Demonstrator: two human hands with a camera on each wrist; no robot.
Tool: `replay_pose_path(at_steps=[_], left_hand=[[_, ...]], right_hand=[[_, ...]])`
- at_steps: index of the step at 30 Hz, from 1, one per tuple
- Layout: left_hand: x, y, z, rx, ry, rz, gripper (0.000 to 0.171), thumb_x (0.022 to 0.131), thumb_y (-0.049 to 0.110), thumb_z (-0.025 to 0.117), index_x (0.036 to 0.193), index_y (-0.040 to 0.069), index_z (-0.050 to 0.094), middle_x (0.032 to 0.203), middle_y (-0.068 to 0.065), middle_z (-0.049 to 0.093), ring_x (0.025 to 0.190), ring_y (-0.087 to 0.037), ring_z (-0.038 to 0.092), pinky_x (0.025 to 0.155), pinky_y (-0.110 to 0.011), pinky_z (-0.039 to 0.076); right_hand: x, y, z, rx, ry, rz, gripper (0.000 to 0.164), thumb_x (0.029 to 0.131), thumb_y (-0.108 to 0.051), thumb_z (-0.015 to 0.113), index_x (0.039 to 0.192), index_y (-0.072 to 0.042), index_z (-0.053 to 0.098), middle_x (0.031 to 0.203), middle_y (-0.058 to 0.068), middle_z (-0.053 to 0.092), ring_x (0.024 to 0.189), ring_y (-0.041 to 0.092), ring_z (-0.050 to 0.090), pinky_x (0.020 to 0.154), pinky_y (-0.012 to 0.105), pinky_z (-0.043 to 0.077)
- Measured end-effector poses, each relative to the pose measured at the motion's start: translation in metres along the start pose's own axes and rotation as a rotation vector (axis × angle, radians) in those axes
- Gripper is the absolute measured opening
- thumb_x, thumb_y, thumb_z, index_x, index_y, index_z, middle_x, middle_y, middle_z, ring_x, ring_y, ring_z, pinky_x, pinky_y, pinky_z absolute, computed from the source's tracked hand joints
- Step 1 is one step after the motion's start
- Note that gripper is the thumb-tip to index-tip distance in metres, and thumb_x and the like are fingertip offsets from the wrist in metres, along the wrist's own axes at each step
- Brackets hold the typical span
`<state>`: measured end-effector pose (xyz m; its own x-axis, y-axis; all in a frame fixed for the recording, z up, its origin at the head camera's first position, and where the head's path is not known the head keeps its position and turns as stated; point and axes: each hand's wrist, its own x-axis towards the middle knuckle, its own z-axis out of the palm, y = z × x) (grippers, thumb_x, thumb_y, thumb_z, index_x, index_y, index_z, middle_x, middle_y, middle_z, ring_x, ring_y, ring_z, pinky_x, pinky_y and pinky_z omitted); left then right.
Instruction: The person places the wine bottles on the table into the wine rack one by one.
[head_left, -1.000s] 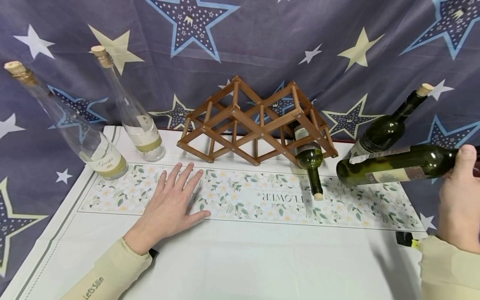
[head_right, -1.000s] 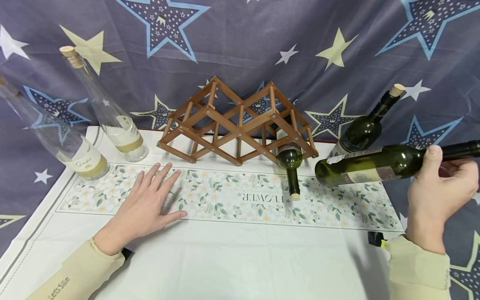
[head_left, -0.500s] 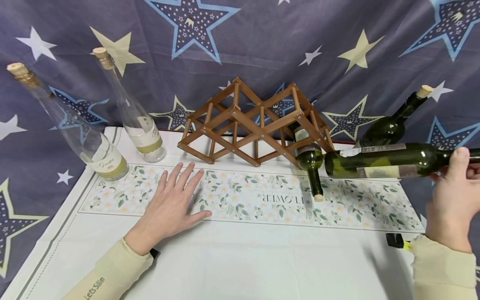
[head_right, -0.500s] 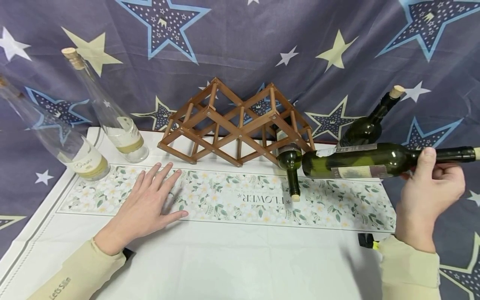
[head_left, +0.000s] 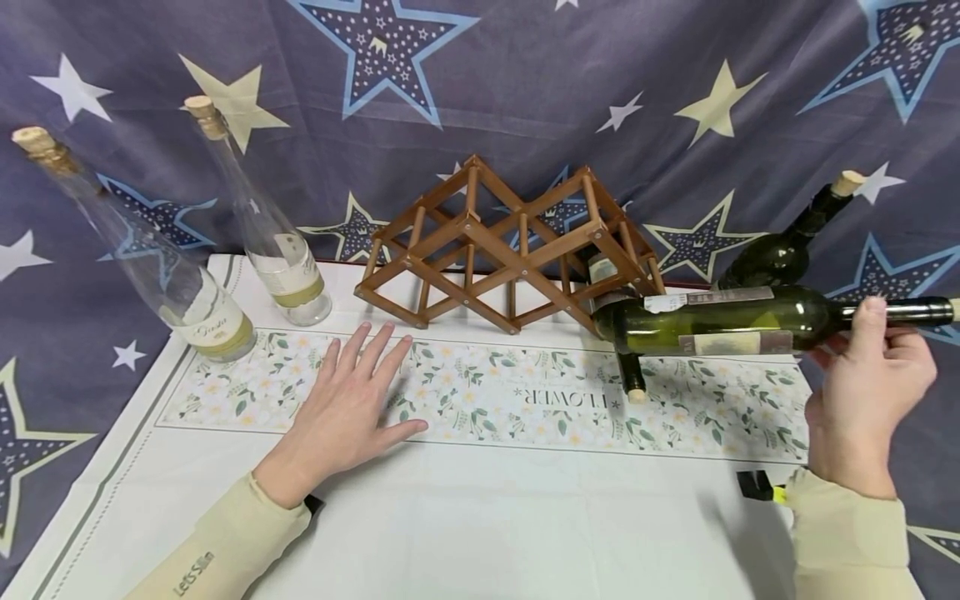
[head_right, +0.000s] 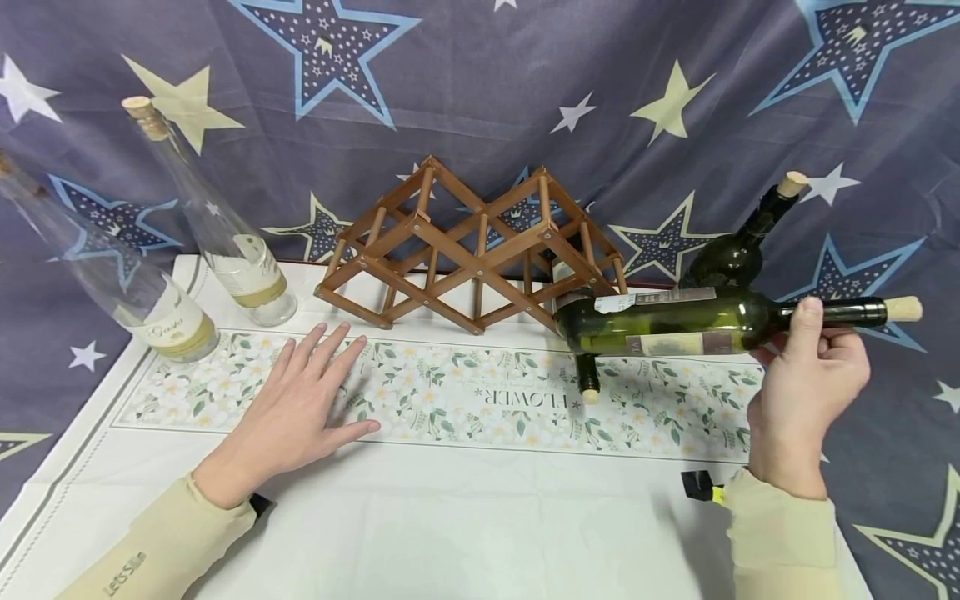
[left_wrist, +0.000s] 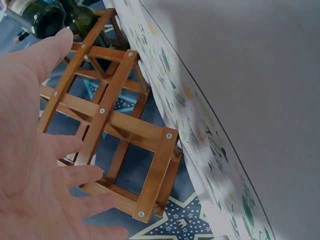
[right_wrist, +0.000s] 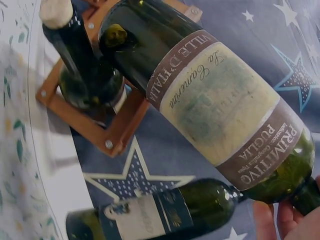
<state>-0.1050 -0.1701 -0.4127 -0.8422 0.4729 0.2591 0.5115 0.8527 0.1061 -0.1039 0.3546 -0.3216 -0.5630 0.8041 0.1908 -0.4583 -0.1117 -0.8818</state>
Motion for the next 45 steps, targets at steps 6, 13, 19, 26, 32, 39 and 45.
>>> replay_pose_path(at_steps=[6, 13, 19, 26, 32, 39, 45], left_hand=[[0.003, 0.002, -0.001, -0.003, 0.011, 0.008, 0.115, 0.083, 0.075, 0.075, 0.167, 0.01, 0.032, 0.17, -0.021, 0.028, 0.158, -0.048, 0.018, 0.119, -0.075, 0.02], [0.009, 0.005, -0.003, -0.013, 0.043, 0.023, 0.117, 0.082, 0.074, 0.077, 0.168, 0.011, 0.03, 0.168, -0.022, 0.032, 0.156, -0.049, 0.022, 0.118, -0.075, 0.024], [0.016, 0.01, -0.005, -0.016, 0.054, 0.038, 0.118, 0.082, 0.074, 0.077, 0.168, 0.01, 0.029, 0.168, -0.021, 0.033, 0.155, -0.049, 0.024, 0.118, -0.074, 0.025], [0.023, 0.016, -0.009, -0.024, 0.046, 0.045, 0.116, 0.083, 0.073, 0.077, 0.168, 0.008, 0.03, 0.171, -0.021, 0.027, 0.155, -0.048, 0.024, 0.121, -0.071, 0.022], [0.028, 0.02, -0.01, -0.024, 0.063, 0.061, 0.117, 0.083, 0.073, 0.077, 0.167, 0.008, 0.03, 0.171, -0.021, 0.026, 0.155, -0.048, 0.024, 0.122, -0.069, 0.021], [0.036, 0.026, -0.011, -0.036, 0.057, 0.067, 0.116, 0.085, 0.073, 0.076, 0.168, 0.009, 0.028, 0.172, -0.02, 0.025, 0.158, -0.045, 0.02, 0.123, -0.068, 0.021], [0.042, 0.032, -0.011, -0.053, 0.064, 0.081, 0.116, 0.085, 0.072, 0.077, 0.169, 0.011, 0.025, 0.172, -0.019, 0.024, 0.158, -0.044, 0.02, 0.122, -0.069, 0.024]], right_hand=[[-0.008, 0.008, 0.008, 0.05, -0.029, 0.066, 0.026, 0.101, -0.019, 0.076, 0.11, 0.004, 0.069, 0.089, 0.015, 0.068, 0.063, 0.019, 0.071, 0.05, 0.025, 0.056], [-0.018, 0.02, 0.018, 0.1, -0.049, 0.142, 0.027, 0.099, -0.019, 0.078, 0.108, 0.005, 0.067, 0.089, 0.015, 0.069, 0.063, 0.021, 0.073, 0.049, 0.028, 0.059], [-0.033, 0.031, 0.029, 0.1, -0.095, 0.168, 0.029, 0.1, -0.019, 0.077, 0.11, 0.006, 0.067, 0.094, 0.017, 0.07, 0.065, 0.021, 0.074, 0.05, 0.028, 0.059], [-0.051, 0.041, 0.039, 0.086, -0.16, 0.196, 0.038, 0.101, -0.021, 0.076, 0.122, 0.008, 0.065, 0.098, 0.017, 0.072, 0.066, 0.02, 0.074, 0.051, 0.026, 0.058], [-0.063, 0.045, 0.048, 0.089, -0.208, 0.195, 0.034, 0.102, -0.022, 0.074, 0.121, 0.005, 0.068, 0.094, 0.015, 0.069, 0.065, 0.018, 0.072, 0.052, 0.025, 0.058], [-0.074, 0.05, 0.056, 0.068, -0.235, 0.224, 0.031, 0.102, -0.022, 0.074, 0.117, 0.004, 0.066, 0.091, 0.014, 0.068, 0.069, 0.018, 0.074, 0.054, 0.027, 0.06], [-0.083, 0.053, 0.059, 0.053, -0.257, 0.257, 0.031, 0.103, -0.023, 0.072, 0.119, 0.003, 0.064, 0.1, 0.015, 0.066, 0.072, 0.018, 0.074, 0.058, 0.028, 0.062]])
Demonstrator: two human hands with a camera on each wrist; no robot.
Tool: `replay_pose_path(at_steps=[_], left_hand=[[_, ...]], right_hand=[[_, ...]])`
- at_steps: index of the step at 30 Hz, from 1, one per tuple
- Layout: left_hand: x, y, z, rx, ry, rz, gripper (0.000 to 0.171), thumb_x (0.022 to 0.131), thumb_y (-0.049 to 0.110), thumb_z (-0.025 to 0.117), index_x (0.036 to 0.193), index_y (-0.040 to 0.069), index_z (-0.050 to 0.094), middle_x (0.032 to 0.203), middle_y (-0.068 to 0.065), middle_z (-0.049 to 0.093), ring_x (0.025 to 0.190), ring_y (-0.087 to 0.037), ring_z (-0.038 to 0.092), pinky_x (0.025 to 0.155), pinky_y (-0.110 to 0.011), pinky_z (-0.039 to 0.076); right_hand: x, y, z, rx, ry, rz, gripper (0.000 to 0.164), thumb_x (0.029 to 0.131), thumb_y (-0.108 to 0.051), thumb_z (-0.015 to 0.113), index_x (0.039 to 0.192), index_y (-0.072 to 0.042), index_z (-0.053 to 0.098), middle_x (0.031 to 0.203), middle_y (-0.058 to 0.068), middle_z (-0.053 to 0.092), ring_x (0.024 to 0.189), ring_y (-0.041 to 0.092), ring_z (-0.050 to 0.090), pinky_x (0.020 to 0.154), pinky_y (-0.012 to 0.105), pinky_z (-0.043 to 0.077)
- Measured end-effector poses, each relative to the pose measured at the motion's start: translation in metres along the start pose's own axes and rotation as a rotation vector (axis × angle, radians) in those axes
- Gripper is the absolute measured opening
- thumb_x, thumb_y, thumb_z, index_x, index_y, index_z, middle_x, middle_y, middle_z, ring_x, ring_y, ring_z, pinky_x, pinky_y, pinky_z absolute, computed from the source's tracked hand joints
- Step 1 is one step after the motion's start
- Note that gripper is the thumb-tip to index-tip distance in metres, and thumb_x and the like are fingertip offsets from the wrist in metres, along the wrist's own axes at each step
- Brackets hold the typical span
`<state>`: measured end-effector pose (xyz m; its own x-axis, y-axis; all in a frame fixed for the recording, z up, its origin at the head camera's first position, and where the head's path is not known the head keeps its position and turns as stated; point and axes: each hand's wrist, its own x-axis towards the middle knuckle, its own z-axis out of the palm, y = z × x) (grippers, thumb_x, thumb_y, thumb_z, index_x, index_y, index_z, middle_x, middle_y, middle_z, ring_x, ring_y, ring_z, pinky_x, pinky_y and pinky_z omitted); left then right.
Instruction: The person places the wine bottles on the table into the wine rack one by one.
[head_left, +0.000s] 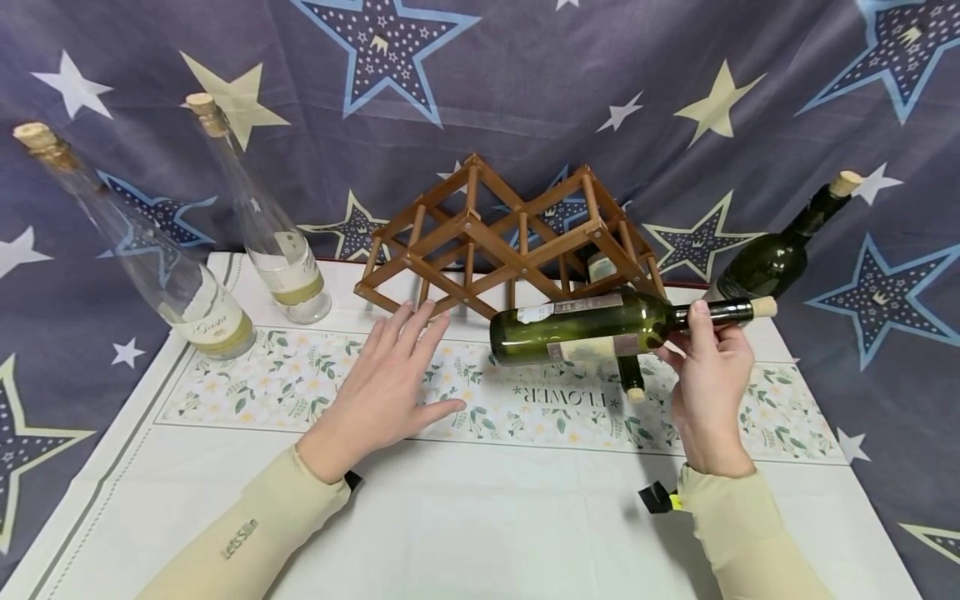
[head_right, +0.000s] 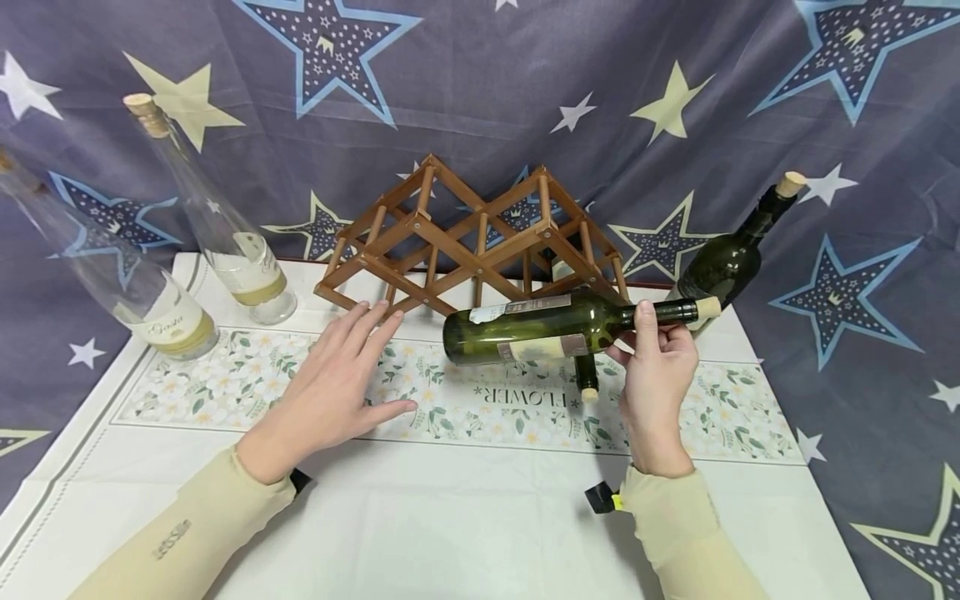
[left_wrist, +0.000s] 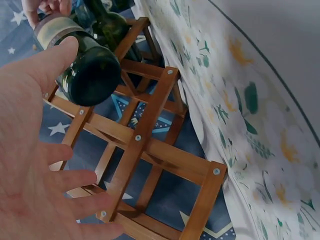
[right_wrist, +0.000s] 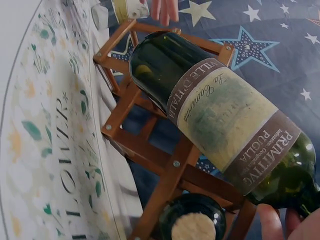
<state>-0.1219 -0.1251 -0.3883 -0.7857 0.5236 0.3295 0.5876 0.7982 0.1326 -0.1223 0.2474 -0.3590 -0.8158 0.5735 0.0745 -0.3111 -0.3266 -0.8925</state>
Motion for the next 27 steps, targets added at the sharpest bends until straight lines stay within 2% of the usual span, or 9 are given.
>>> replay_pose_path(at_steps=[5, 13, 18, 27], left_hand=[[0.006, 0.004, 0.002, -0.008, 0.014, 0.02, 0.116, 0.086, 0.071, 0.076, 0.169, 0.011, 0.024, 0.172, -0.02, 0.024, 0.157, -0.044, 0.022, 0.123, -0.067, 0.024], [0.015, 0.012, 0.002, -0.02, 0.031, 0.055, 0.117, 0.085, 0.069, 0.079, 0.168, 0.008, 0.024, 0.17, -0.023, 0.028, 0.157, -0.045, 0.023, 0.124, -0.065, 0.022], [0.019, 0.017, 0.003, -0.033, 0.032, 0.063, 0.118, 0.085, 0.068, 0.08, 0.169, 0.008, 0.024, 0.17, -0.023, 0.028, 0.157, -0.044, 0.023, 0.124, -0.065, 0.022], [0.026, 0.023, 0.007, -0.046, 0.054, 0.088, 0.119, 0.083, 0.063, 0.085, 0.168, 0.006, 0.024, 0.17, -0.024, 0.027, 0.155, -0.046, 0.026, 0.125, -0.063, 0.022]], right_hand=[[-0.006, 0.005, 0.005, -0.027, -0.023, -0.002, 0.032, 0.105, -0.023, 0.07, 0.119, 0.004, 0.061, 0.104, 0.016, 0.064, 0.073, 0.018, 0.074, 0.061, 0.028, 0.063], [-0.017, 0.014, 0.014, -0.065, -0.044, 0.016, 0.032, 0.105, -0.026, 0.07, 0.12, 0.0, 0.06, 0.105, 0.014, 0.066, 0.072, 0.015, 0.073, 0.057, 0.025, 0.06], [-0.023, 0.021, 0.019, -0.064, -0.06, 0.033, 0.033, 0.104, -0.028, 0.071, 0.12, -0.001, 0.061, 0.103, 0.012, 0.068, 0.071, 0.014, 0.071, 0.056, 0.024, 0.059], [-0.034, 0.028, 0.028, -0.039, -0.104, 0.056, 0.035, 0.104, -0.025, 0.071, 0.121, 0.004, 0.063, 0.1, 0.012, 0.076, 0.073, 0.015, 0.076, 0.054, 0.024, 0.059]])
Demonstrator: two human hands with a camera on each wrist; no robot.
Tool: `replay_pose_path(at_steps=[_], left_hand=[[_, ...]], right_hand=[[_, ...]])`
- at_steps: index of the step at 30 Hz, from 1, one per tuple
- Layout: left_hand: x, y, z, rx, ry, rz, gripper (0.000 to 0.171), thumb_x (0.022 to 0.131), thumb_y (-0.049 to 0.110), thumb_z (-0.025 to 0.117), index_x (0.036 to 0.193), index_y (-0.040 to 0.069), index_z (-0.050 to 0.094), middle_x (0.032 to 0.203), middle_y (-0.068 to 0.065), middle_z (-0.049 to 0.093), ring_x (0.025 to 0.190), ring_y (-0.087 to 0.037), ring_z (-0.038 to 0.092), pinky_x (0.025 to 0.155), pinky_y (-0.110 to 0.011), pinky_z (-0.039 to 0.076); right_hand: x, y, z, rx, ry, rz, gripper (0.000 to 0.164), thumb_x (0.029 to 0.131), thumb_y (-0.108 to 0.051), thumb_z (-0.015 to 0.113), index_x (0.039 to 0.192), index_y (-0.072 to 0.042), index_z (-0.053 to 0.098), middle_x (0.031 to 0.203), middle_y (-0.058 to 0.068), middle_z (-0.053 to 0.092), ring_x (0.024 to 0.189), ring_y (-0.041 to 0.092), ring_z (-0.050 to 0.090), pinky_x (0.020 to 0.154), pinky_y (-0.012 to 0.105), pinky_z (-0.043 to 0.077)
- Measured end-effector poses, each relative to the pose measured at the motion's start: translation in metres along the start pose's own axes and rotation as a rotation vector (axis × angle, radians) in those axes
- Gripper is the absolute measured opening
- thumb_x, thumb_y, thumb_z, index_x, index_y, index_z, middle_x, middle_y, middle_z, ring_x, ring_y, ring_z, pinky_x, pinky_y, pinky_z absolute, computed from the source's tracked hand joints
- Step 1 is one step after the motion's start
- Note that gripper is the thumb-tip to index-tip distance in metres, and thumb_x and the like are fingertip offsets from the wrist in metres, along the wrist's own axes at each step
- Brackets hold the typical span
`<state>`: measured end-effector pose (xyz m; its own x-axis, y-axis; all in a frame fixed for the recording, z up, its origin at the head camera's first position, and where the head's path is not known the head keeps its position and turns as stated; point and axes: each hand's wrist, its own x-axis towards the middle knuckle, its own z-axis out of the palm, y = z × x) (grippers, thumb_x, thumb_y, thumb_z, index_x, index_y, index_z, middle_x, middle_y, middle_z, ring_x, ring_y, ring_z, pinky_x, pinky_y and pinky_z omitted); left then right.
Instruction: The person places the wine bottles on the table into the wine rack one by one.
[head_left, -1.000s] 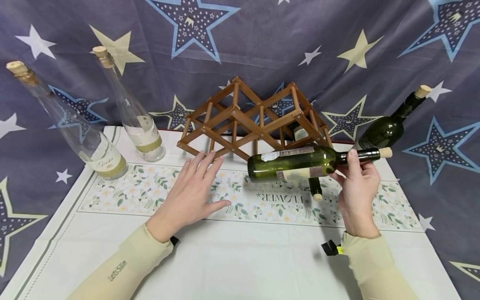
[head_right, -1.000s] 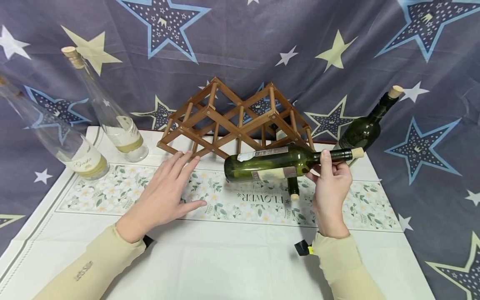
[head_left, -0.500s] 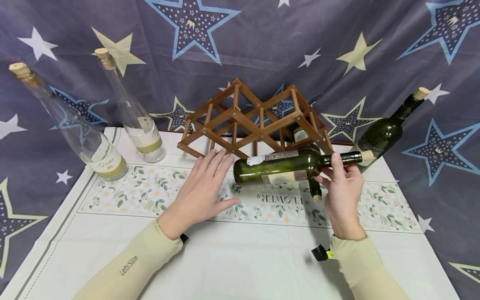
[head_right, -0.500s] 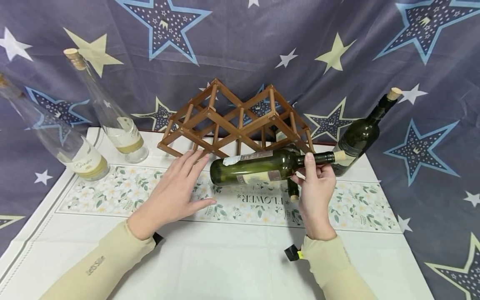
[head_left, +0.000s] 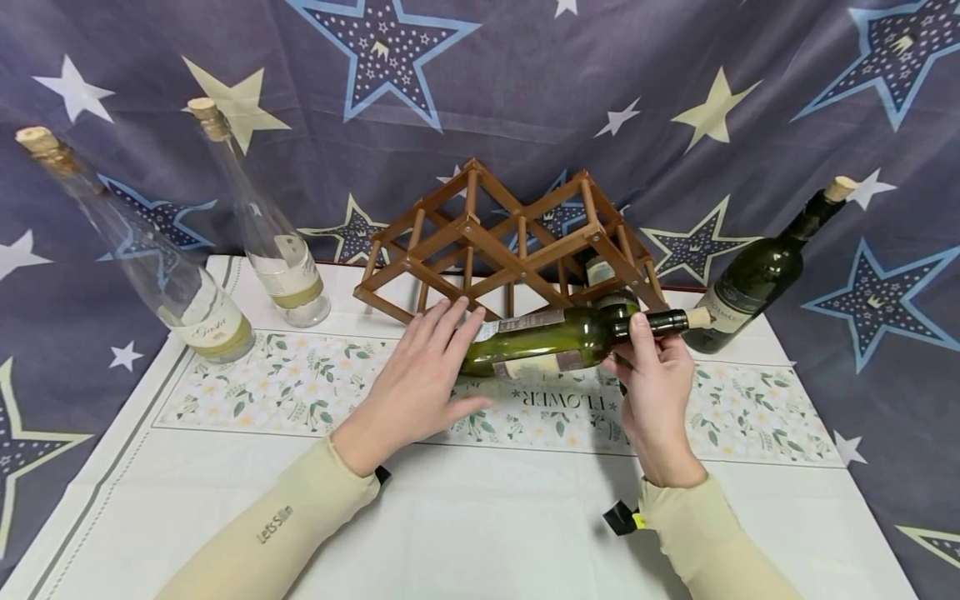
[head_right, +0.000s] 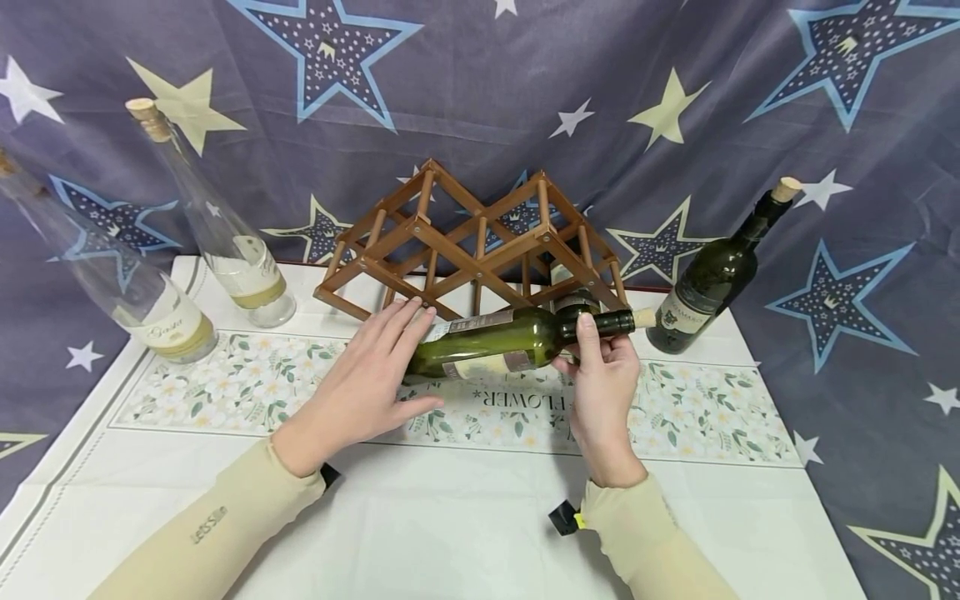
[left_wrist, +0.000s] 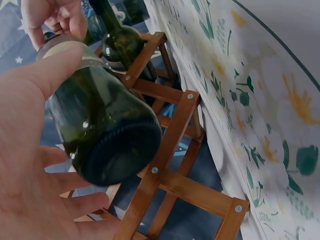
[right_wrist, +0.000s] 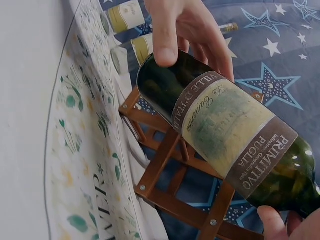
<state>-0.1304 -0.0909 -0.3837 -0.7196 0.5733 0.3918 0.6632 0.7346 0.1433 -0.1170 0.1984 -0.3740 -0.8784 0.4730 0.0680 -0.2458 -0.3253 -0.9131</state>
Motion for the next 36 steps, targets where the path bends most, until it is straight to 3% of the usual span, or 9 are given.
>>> replay_pose_path(at_steps=[16, 21, 25, 36], left_hand=[[0.003, 0.003, 0.005, -0.003, -0.019, 0.011, 0.117, 0.082, 0.054, 0.09, 0.167, 0.006, 0.025, 0.167, -0.024, 0.032, 0.152, -0.044, 0.033, 0.121, -0.062, 0.032], [0.002, 0.004, 0.006, -0.011, -0.026, 0.01, 0.11, 0.084, 0.05, 0.09, 0.165, 0.004, 0.032, 0.159, -0.021, 0.045, 0.144, -0.041, 0.047, 0.12, -0.056, 0.037], [0.001, 0.005, 0.007, 0.001, -0.024, 0.009, 0.1, 0.087, 0.05, 0.087, 0.161, 0.004, 0.036, 0.148, -0.014, 0.055, 0.131, -0.037, 0.057, 0.109, -0.054, 0.047], [-0.002, 0.002, 0.01, 0.039, -0.004, 0.02, 0.095, 0.09, 0.049, 0.084, 0.16, 0.005, 0.037, 0.144, -0.014, 0.056, 0.123, -0.036, 0.057, 0.101, -0.052, 0.049]], right_hand=[[-0.016, 0.004, 0.011, -0.014, -0.051, 0.062, 0.031, 0.105, -0.025, 0.07, 0.122, 0.0, 0.065, 0.102, 0.009, 0.075, 0.074, 0.014, 0.074, 0.06, 0.027, 0.062], [-0.017, 0.005, 0.011, -0.024, -0.063, 0.066, 0.034, 0.105, -0.027, 0.07, 0.126, -0.001, 0.064, 0.104, 0.01, 0.074, 0.077, 0.015, 0.074, 0.062, 0.027, 0.062], [-0.018, 0.007, 0.01, -0.048, -0.067, 0.072, 0.037, 0.105, -0.029, 0.07, 0.128, -0.001, 0.064, 0.106, 0.01, 0.073, 0.077, 0.015, 0.073, 0.062, 0.027, 0.062], [-0.018, 0.008, 0.008, -0.077, -0.122, 0.096, 0.038, 0.107, -0.029, 0.066, 0.131, 0.0, 0.062, 0.115, 0.014, 0.069, 0.086, 0.017, 0.073, 0.069, 0.029, 0.063]])
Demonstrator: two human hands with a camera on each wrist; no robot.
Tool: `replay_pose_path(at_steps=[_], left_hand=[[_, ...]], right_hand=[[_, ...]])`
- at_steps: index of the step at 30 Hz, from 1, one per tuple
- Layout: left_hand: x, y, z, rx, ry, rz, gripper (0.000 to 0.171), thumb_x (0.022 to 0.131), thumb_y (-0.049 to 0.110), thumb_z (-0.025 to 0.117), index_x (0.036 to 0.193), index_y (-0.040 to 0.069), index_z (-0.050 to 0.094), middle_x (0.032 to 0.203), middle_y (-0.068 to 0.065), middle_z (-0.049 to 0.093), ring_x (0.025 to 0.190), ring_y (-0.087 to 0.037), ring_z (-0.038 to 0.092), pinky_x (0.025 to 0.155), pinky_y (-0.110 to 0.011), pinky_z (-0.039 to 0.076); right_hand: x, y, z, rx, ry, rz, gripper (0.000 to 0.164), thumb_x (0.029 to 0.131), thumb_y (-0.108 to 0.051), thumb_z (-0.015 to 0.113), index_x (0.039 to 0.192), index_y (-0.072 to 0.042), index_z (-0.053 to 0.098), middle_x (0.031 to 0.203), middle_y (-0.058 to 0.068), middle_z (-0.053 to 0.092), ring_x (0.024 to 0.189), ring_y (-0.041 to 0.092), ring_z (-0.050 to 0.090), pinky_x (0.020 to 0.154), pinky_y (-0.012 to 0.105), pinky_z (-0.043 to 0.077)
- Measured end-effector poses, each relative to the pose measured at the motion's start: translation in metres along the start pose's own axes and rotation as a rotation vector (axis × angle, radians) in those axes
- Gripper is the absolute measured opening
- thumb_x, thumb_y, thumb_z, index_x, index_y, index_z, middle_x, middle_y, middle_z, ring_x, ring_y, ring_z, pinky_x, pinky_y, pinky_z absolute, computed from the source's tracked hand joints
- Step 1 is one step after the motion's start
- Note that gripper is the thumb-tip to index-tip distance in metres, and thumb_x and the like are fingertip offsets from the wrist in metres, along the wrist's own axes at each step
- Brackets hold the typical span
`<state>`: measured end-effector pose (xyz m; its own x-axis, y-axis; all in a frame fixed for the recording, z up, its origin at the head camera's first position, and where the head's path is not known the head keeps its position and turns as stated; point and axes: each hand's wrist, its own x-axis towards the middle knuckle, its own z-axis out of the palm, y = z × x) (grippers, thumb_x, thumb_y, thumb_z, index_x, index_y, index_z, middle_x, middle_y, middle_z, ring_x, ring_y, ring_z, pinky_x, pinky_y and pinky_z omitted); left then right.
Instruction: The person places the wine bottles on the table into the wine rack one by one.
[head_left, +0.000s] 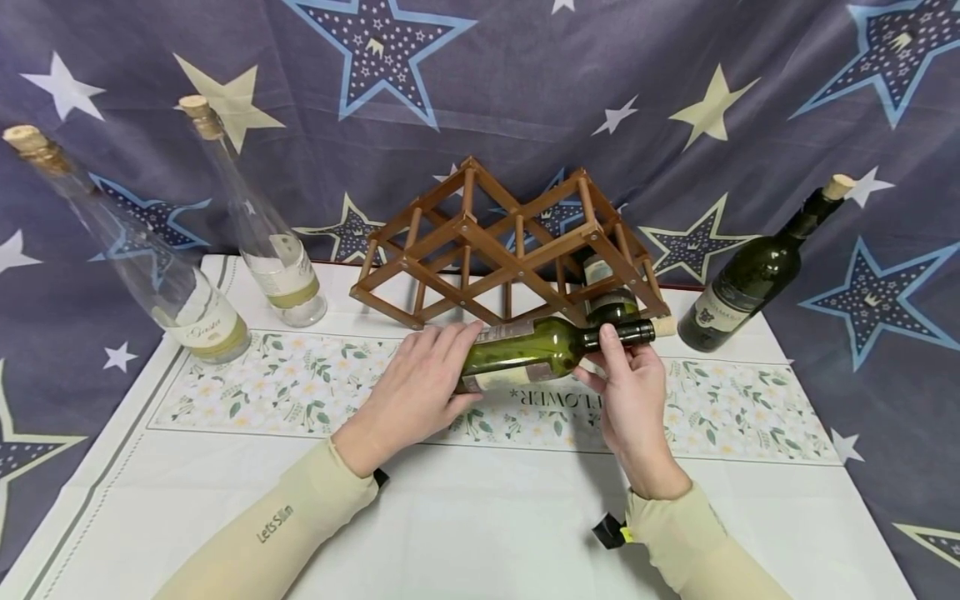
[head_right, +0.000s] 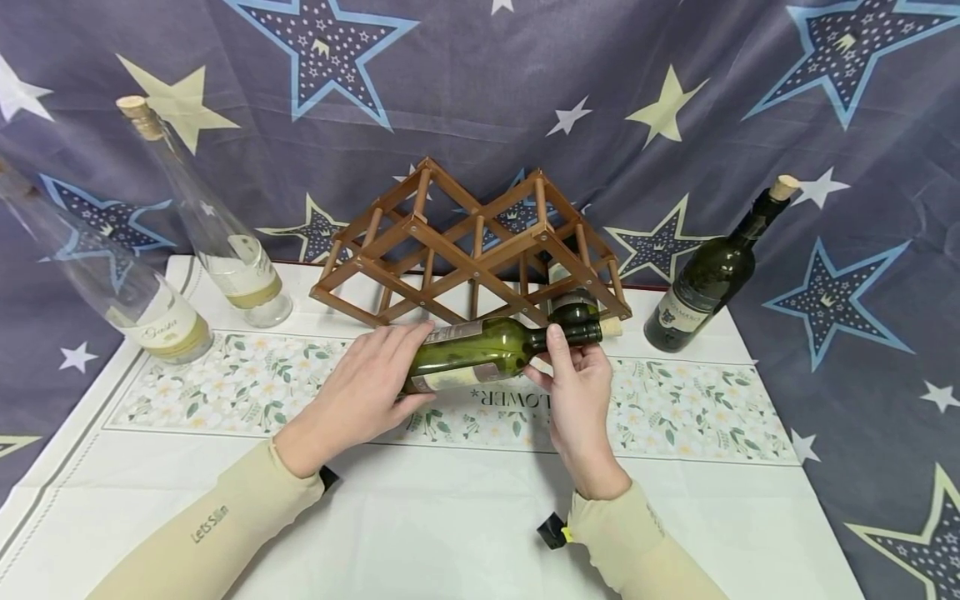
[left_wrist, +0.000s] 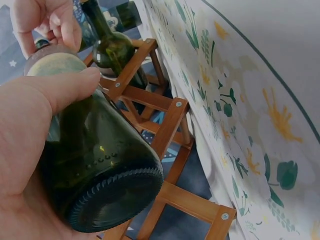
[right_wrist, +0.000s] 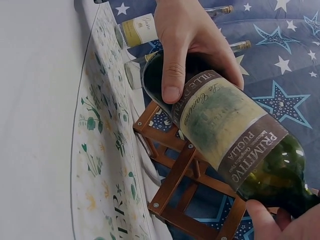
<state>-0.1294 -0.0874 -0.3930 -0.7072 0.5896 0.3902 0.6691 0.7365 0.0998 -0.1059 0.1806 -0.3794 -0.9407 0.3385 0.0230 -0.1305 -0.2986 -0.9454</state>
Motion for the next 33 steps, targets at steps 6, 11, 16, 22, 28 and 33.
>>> replay_pose_path(at_steps=[6, 11, 16, 22, 28, 33], left_hand=[[-0.001, -0.002, -0.001, 0.008, 0.011, 0.005, 0.096, 0.089, 0.045, 0.086, 0.16, 0.004, 0.037, 0.146, -0.016, 0.055, 0.127, -0.038, 0.056, 0.102, -0.053, 0.048], [-0.002, -0.004, -0.002, 0.009, 0.019, 0.011, 0.095, 0.089, 0.043, 0.087, 0.16, 0.005, 0.037, 0.147, -0.015, 0.054, 0.128, -0.038, 0.054, 0.104, -0.054, 0.045], [-0.004, -0.006, -0.004, 0.013, 0.031, 0.016, 0.093, 0.09, 0.043, 0.086, 0.16, 0.005, 0.037, 0.146, -0.015, 0.054, 0.127, -0.038, 0.054, 0.102, -0.055, 0.046], [-0.007, -0.01, -0.005, 0.014, 0.033, 0.005, 0.092, 0.091, 0.045, 0.085, 0.16, 0.006, 0.038, 0.148, -0.015, 0.054, 0.127, -0.038, 0.055, 0.1, -0.055, 0.046], [-0.009, -0.014, -0.006, 0.022, 0.033, 0.002, 0.093, 0.09, 0.045, 0.085, 0.16, 0.006, 0.037, 0.15, -0.015, 0.053, 0.126, -0.039, 0.054, 0.102, -0.055, 0.045], [-0.011, -0.015, -0.008, 0.031, 0.037, 0.012, 0.093, 0.09, 0.044, 0.086, 0.16, 0.005, 0.038, 0.149, -0.016, 0.052, 0.124, -0.039, 0.054, 0.103, -0.056, 0.045]], right_hand=[[-0.002, -0.001, -0.002, -0.002, -0.046, 0.017, 0.04, 0.108, -0.028, 0.064, 0.137, 0.0, 0.059, 0.13, 0.022, 0.066, 0.097, 0.019, 0.075, 0.078, 0.034, 0.064], [-0.006, -0.004, -0.004, -0.024, -0.078, 0.037, 0.041, 0.109, -0.025, 0.063, 0.138, 0.003, 0.055, 0.126, 0.016, 0.069, 0.101, 0.021, 0.074, 0.086, 0.039, 0.063], [-0.011, -0.005, -0.01, -0.094, -0.121, 0.028, 0.034, 0.11, -0.02, 0.061, 0.134, 0.004, 0.055, 0.122, 0.015, 0.07, 0.107, 0.028, 0.072, 0.089, 0.044, 0.062], [-0.019, -0.006, -0.016, -0.182, -0.096, -0.041, 0.03, 0.107, -0.01, 0.064, 0.129, 0.006, 0.052, 0.116, 0.024, 0.067, 0.105, 0.027, 0.073, 0.089, 0.043, 0.062], [-0.025, -0.009, -0.021, -0.376, -0.047, -0.253, 0.027, 0.1, 0.001, 0.07, 0.123, 0.009, 0.057, 0.108, 0.016, 0.068, 0.096, 0.017, 0.071, 0.085, 0.028, 0.061], [-0.027, -0.01, -0.025, -0.573, -0.07, -0.55, 0.024, 0.095, 0.005, 0.074, 0.118, 0.007, 0.065, 0.11, 0.015, 0.072, 0.1, 0.015, 0.069, 0.087, 0.021, 0.057]])
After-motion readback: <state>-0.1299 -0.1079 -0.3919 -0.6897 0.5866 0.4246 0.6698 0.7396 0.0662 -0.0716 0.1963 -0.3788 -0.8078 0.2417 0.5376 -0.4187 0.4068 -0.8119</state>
